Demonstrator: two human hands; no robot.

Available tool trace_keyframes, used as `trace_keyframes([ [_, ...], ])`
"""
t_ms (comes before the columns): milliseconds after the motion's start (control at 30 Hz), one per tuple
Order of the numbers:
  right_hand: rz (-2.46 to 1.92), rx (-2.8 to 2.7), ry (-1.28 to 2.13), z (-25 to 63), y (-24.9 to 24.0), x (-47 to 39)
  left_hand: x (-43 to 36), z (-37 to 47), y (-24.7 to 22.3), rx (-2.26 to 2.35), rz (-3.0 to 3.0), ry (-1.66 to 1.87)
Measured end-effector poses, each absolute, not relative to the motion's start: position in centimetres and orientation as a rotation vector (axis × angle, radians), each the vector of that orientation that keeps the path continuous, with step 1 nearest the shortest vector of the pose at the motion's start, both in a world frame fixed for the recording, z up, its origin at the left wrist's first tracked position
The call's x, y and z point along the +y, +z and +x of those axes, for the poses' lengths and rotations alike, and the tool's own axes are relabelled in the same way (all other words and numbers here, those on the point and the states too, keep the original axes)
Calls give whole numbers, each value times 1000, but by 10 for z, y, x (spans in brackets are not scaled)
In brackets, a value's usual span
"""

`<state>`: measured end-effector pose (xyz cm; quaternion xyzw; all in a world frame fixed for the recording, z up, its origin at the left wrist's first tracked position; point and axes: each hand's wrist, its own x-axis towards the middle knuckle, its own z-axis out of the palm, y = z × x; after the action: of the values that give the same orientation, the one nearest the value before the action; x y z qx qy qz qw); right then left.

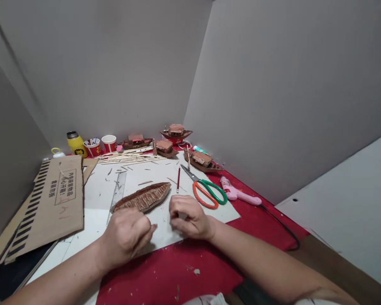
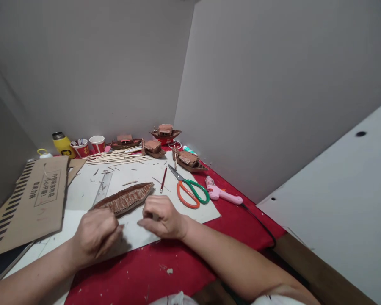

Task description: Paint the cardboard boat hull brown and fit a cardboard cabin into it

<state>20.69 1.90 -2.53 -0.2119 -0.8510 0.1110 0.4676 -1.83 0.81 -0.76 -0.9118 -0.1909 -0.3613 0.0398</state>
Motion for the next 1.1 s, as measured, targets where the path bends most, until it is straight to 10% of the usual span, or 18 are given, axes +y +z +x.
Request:
trace_keyframes([
  [900, -569, -1979, 1296, 201, -10, -17, -14, 5, -7, -1847, -3649, -1284],
  [1100, -482, -2185, 861, 207, -14, -17, -20, 8, -4, -2019, -3795, -1232],
])
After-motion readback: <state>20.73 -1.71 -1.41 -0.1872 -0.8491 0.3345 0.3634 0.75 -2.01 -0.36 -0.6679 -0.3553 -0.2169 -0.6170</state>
